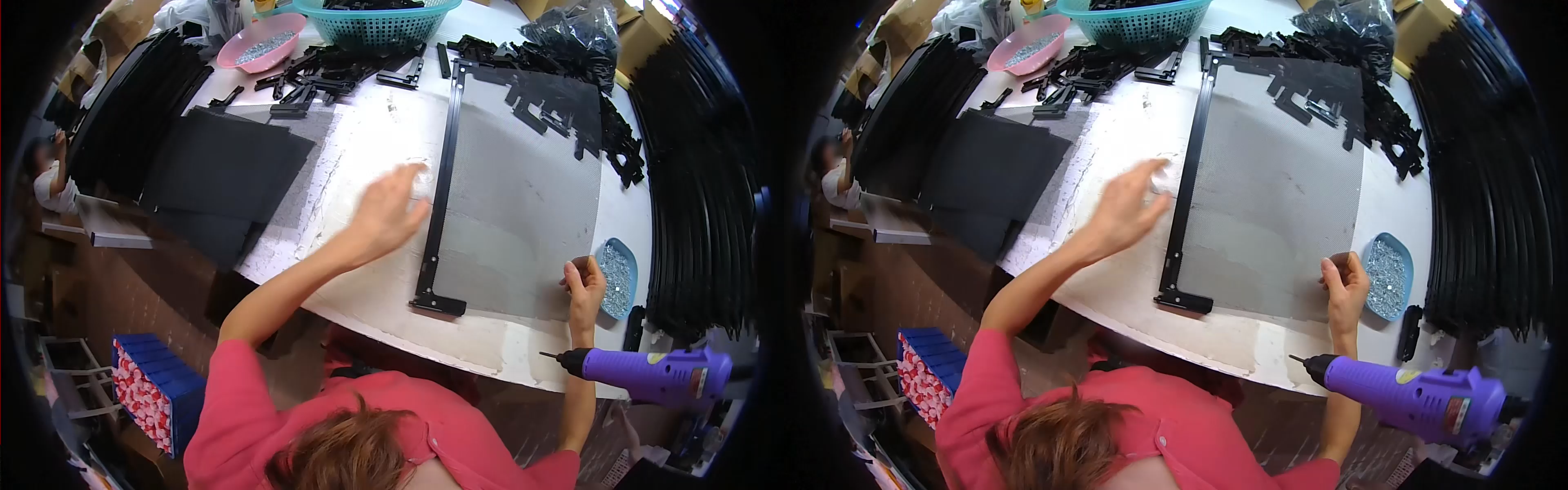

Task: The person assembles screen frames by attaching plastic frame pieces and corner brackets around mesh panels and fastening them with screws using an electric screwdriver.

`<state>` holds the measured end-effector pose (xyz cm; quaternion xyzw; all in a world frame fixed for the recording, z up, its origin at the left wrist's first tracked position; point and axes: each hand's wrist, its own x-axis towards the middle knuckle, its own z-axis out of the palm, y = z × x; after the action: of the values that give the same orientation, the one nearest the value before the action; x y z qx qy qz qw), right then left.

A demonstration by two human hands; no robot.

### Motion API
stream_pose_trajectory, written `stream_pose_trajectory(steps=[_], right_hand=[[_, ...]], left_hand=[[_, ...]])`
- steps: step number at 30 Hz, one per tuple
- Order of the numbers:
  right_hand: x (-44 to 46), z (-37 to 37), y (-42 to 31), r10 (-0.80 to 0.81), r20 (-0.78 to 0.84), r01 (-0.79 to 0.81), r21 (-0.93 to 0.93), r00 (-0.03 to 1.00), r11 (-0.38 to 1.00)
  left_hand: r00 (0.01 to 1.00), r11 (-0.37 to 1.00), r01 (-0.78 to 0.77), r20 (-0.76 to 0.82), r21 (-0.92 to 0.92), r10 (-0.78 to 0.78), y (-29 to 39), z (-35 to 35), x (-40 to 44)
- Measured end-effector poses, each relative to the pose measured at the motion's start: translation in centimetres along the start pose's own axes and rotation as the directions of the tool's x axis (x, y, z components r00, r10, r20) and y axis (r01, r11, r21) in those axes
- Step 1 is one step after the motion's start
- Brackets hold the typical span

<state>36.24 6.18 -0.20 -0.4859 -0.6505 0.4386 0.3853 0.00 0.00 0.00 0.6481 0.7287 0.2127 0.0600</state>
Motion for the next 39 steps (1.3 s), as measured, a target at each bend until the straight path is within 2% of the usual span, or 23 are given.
stream_pose_trajectory(steps=[1, 2, 3, 5, 8, 12, 14, 15, 16, 19, 23, 26, 28, 29, 30, 31, 32, 33, 34, 35, 36, 38, 39], right_hand=[[-0.1, -0.1, 0.1, -0.036, -0.048, 0.035, -0.027, 0.998, 0.999], [-0.2, -0.2, 0.1, -0.072, -0.094, 0.067, -0.056, 0.993, 0.996], [0.6, 1.1, 0.7, -0.05, -0.091, 0.047, -0.034, 0.995, 0.998], [1.6, 1.0, 0.5, 0.006, -0.063, -0.01, -0.075, 0.998, 0.997], [3.0, 1.3, 1.6, 0.073, -0.066, -0.078, -0.077, 0.995, 0.994], [4.0, 1.7, 2.3, 0.064, -0.073, -0.07, -0.087, 0.995, 0.994], [3.9, 2.4, 1.3, 0.089, -0.094, -0.095, -0.066, 0.992, 0.993], [3.9, 2.3, 1.7, 0.07, -0.099, -0.079, -0.087, 0.993, 0.993], [3.9, 2.1, 2.4, 0.049, -0.107, -0.061, -0.106, 0.993, 0.993], [3.8, 2.5, 1.7, 0.034, -0.136, -0.046, -0.089, 0.99, 0.995], [4.1, 2.1, 2.2, 0.063, -0.132, -0.071, -0.056, 0.989, 0.996], [4.1, 1.8, 2.8, 0.089, -0.149, -0.098, -0.053, 0.985, 0.994], [4.0, 1.9, 2.2, 0.108, -0.17, -0.119, -0.056, 0.98, 0.991], [4.1, 1.8, 2.1, 0.098, -0.171, -0.108, -0.05, 0.98, 0.993], [4.0, 1.7, 1.8, 0.112, -0.164, -0.12, -0.041, 0.98, 0.992], [4.2, 1.7, 1.6, 0.118, -0.15, -0.125, -0.033, 0.982, 0.992], [4.3, 1.6, 2.1, 0.069, -0.147, -0.08, -0.072, 0.987, 0.994], [4.2, 1.5, 1.9, 0.085, -0.148, -0.098, -0.083, 0.985, 0.992], [4.2, 1.6, 2.0, 0.089, -0.126, -0.1, -0.086, 0.988, 0.991], [4.5, 1.2, 3.6, 0.007, -0.093, -0.018, -0.117, 0.996, 0.993], [4.3, 1.2, 2.9, 0.119, -0.076, -0.127, -0.11, 0.99, 0.986], [4.8, 1.0, 3.8, 0.036, -0.041, -0.039, -0.088, 0.999, 0.995], [5.1, 1.1, 3.6, -0.02, -0.024, 0.017, -0.096, 1.0, 0.995]], left_hand=[[1.0, 1.0, 0.001, 0.005, -0.004, -0.001, 0.2, -0.1, -0.1], [0.97, 0.9, 0.056, -0.236, 0.433, 0.053, -0.4, -1.6, -1.4], [0.963, 0.839, 0.151, -0.27, 0.523, -0.005, -3.4, -2.9, -1.4], [0.949, 0.789, 0.294, -0.07, 0.54, -0.306, -7.6, -4.7, -3.4], [0.927, 0.815, 0.376, -0.191, 0.44, -0.323, -13.0, -5.2, -4.4], [0.928, 0.997, -0.008, -0.371, 0.072, 0.034, -8.3, -7.1, 2.2], [0.914, 0.965, -0.238, -0.36, -0.106, 0.186, -7.3, -5.2, 9.4], [0.87, 0.944, -0.324, -0.413, -0.069, 0.269, -7.4, -3.3, 14.1], [0.842, 0.951, -0.308, -0.455, 0.032, 0.288, -6.9, -1.7, 18.6], [0.915, 0.994, -0.103, -0.389, 0.031, 0.107, -5.1, 2.8, 27.7], [0.997, 0.994, -0.024, -0.069, 0.105, 0.032, -4.0, 8.2, 31.9], [0.984, 0.973, -0.098, -0.128, 0.208, 0.126, -7.6, 10.3, 33.5], [0.953, 0.957, -0.275, -0.104, 0.089, 0.283, -9.1, 7.6, 30.7], [0.934, 0.935, -0.34, -0.148, -0.099, 0.324, -10.0, 6.8, 29.2], [0.93, 0.931, -0.355, -0.137, -0.086, 0.342, -9.9, 5.6, 27.5], [0.926, 0.929, -0.364, -0.133, -0.068, 0.353, -10.0, 4.4, 25.9], [0.844, 0.873, -0.488, -0.251, 0.012, 0.475, -10.8, 4.7, 25.2], [0.828, 0.865, -0.473, -0.25, 0.17, 0.502, -10.9, 4.7, 24.5], [0.975, 0.899, -0.218, 0.037, 0.379, 0.22, -9.2, 3.6, 24.2], [0.974, 0.836, -0.215, 0.042, 0.505, 0.224, -9.8, 4.2, 24.5], [0.972, 0.746, -0.232, 0.116, 0.624, 0.205, -9.2, 4.2, 25.1], [0.953, 0.711, -0.279, 0.096, 0.645, 0.287, -9.6, 4.9, 27.1], [0.904, 0.724, -0.32, -0.031, 0.611, 0.426, -9.6, 4.1, 26.6]])
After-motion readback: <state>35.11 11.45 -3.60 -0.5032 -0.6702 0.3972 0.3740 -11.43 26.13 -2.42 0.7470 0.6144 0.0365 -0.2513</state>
